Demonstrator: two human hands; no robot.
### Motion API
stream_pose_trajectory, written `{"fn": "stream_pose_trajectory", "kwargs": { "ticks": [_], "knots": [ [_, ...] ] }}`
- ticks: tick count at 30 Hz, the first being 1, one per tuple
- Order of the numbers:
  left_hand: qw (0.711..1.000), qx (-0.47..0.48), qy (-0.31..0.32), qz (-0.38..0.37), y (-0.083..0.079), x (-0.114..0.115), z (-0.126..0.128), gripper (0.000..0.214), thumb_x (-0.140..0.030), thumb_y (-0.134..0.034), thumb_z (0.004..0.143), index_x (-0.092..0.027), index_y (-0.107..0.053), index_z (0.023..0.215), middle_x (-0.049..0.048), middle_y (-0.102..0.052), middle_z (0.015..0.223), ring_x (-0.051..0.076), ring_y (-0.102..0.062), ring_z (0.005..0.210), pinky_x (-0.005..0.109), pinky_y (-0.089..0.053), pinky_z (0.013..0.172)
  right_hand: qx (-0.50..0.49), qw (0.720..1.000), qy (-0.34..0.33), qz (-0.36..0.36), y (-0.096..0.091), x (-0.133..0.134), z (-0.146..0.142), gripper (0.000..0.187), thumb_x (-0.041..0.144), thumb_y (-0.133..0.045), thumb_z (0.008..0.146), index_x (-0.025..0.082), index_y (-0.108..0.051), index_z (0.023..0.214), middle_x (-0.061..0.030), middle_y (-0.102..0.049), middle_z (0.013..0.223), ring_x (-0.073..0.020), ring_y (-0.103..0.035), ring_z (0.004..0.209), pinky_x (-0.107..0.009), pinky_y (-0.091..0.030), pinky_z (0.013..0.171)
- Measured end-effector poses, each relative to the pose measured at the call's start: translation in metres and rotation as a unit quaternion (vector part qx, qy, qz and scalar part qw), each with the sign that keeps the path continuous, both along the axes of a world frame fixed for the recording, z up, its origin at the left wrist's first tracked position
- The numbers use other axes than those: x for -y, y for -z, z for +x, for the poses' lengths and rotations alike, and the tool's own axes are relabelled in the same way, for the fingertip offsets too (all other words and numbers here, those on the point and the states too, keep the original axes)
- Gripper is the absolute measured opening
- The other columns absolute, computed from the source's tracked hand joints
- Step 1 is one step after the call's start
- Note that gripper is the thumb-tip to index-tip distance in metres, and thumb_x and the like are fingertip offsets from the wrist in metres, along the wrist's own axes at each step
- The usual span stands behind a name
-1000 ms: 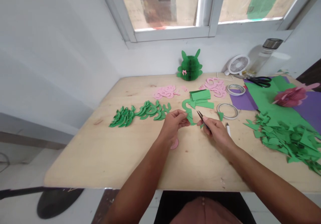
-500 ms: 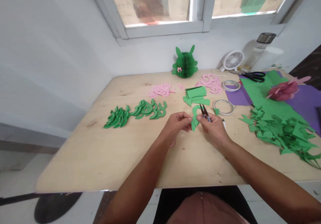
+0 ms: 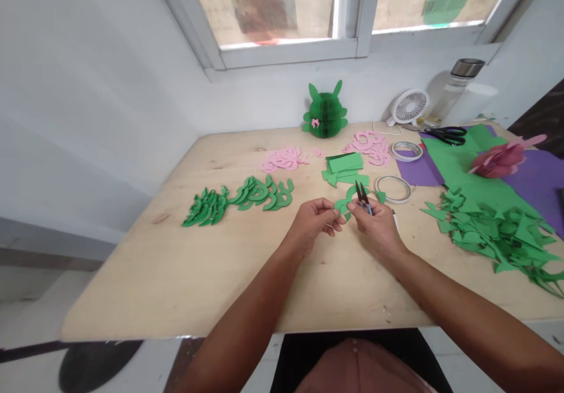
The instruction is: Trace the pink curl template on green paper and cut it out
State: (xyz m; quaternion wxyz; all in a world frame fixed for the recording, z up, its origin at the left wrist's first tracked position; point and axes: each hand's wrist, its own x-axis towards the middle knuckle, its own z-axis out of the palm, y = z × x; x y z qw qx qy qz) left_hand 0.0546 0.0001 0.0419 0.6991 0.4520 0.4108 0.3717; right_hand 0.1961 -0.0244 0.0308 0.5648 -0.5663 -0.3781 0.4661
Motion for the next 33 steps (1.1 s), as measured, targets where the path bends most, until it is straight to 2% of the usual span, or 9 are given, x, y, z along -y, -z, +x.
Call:
{"fn": "stream_pose_trajectory", "kwargs": {
  "ticks": [7, 14, 22, 29, 33],
  "knots": [
    [1.000, 0.018, -0.006, -0.008, 0.000, 0.000, 0.002, 0.021, -0.028, -0.071, 0.065, -0.014, -0.056, 0.070, 0.0047, -0.067, 0.062, 0.010, -0.056, 0.048, 0.020, -0.042, 0.047, 0.032, 0.999, -0.015, 0.008, 0.000, 0.000, 0.000, 0.031, 0.045, -0.070, 0.065, 0.016, -0.058, 0.067, 0.0078, -0.033, 0.049, -0.0063, -0.024, 0.044, -0.024, -0.016, 0.042],
    [0.994, 0.046, -0.093, -0.018, -0.005, -0.004, -0.004, 0.020, -0.024, -0.070, 0.062, -0.016, -0.052, 0.068, 0.0033, -0.066, 0.063, 0.011, -0.060, 0.053, 0.021, -0.045, 0.051, 0.028, 0.994, -0.102, 0.004, -0.008, 0.006, 0.002, 0.045, 0.057, -0.049, 0.083, 0.014, -0.063, 0.075, 0.0059, -0.037, 0.047, -0.0076, -0.028, 0.043, -0.024, -0.017, 0.043],
    [0.993, 0.061, -0.096, -0.014, -0.007, -0.009, -0.011, 0.021, -0.025, -0.071, 0.062, -0.014, -0.055, 0.069, 0.0067, -0.069, 0.070, 0.014, -0.064, 0.061, 0.025, -0.051, 0.060, 0.063, 0.984, -0.153, -0.059, 0.002, 0.004, 0.002, 0.052, 0.062, -0.048, 0.081, 0.013, -0.064, 0.072, 0.0064, -0.035, 0.042, -0.0071, -0.025, 0.038, -0.024, -0.015, 0.041],
    [0.993, 0.062, -0.103, -0.009, -0.009, -0.010, -0.012, 0.022, -0.025, -0.072, 0.061, -0.015, -0.054, 0.068, 0.0059, -0.069, 0.071, 0.015, -0.065, 0.063, 0.026, -0.051, 0.061, 0.054, 0.981, -0.170, -0.078, 0.003, 0.005, 0.001, 0.050, 0.061, -0.049, 0.081, 0.013, -0.064, 0.074, 0.0072, -0.034, 0.041, -0.0066, -0.024, 0.038, -0.024, -0.012, 0.040],
    [0.994, 0.062, -0.087, -0.005, -0.008, -0.009, -0.011, 0.022, -0.025, -0.072, 0.062, -0.014, -0.054, 0.067, 0.0052, -0.069, 0.070, 0.015, -0.066, 0.063, 0.026, -0.051, 0.060, 0.056, 0.980, -0.178, -0.073, 0.001, 0.006, 0.001, 0.050, 0.060, -0.048, 0.081, 0.014, -0.063, 0.072, 0.0075, -0.033, 0.041, -0.0063, -0.022, 0.037, -0.023, -0.012, 0.040]
  ]
}}
